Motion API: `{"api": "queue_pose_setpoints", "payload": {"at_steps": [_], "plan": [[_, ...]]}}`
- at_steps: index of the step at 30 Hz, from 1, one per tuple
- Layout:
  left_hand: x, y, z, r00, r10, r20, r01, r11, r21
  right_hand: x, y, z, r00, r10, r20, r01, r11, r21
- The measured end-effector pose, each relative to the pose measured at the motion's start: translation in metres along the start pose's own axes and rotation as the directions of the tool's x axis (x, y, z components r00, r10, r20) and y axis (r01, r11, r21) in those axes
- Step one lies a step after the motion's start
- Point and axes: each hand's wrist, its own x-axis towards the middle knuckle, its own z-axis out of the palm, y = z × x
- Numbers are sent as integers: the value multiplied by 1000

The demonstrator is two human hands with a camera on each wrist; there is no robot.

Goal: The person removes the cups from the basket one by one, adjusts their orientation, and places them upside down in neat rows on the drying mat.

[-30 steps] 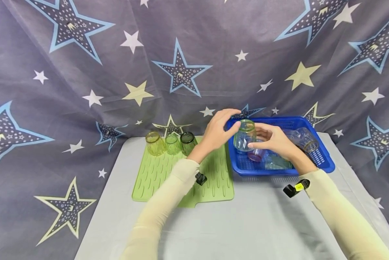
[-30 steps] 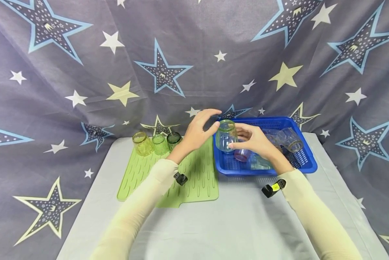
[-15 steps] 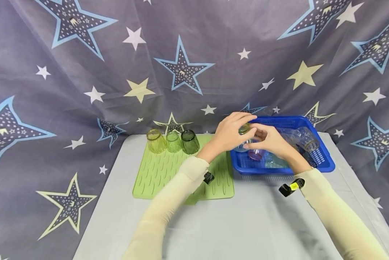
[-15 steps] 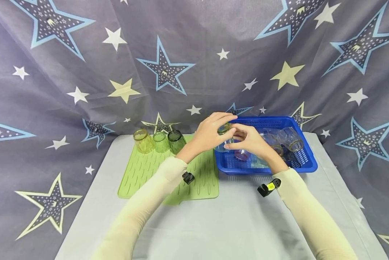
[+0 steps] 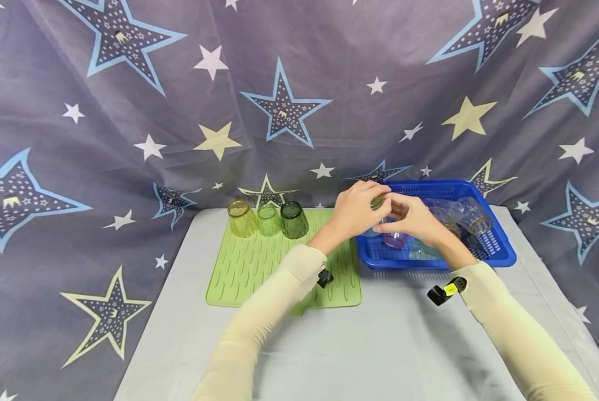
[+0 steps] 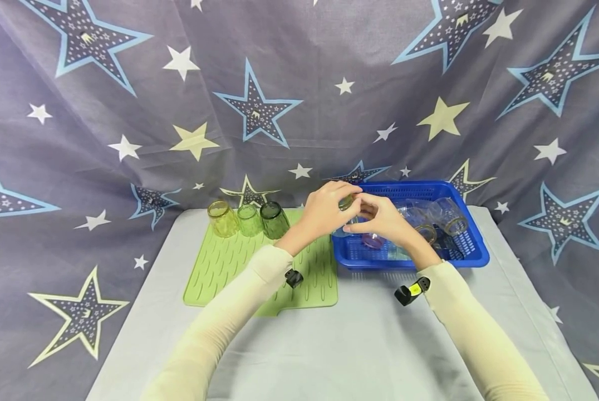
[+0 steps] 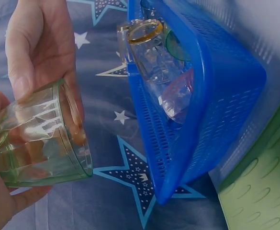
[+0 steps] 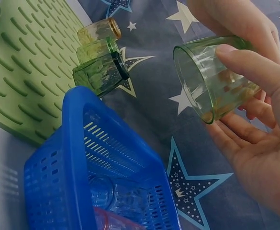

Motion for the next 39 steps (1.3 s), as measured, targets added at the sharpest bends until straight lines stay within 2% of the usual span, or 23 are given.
{"api": "queue_pose_setpoints", "payload": {"at_steps": [10, 16, 23, 31, 39], "plan": [[-1, -1, 1, 998, 37, -58, -38, 999, -20, 2, 1, 3, 1000, -8, -15, 8, 1000, -30], [2, -2, -3, 998, 26, -64, -28, 999, -28, 4, -3, 3, 1000, 15, -26, -16, 999, -30], [5, -6, -5, 995, 15, -102, -20, 999, -50, 6, -9, 3, 999, 26, -31, -26, 1000, -6], [5, -8, -6, 996, -3, -90, -2, 998, -64, 7, -9, 3, 1000, 19, -13, -19, 1000, -2], [5, -16, -4, 993, 3, -115, -4, 1000, -6, 7, -8, -5, 998, 49, -36, -51, 998, -44]]}}
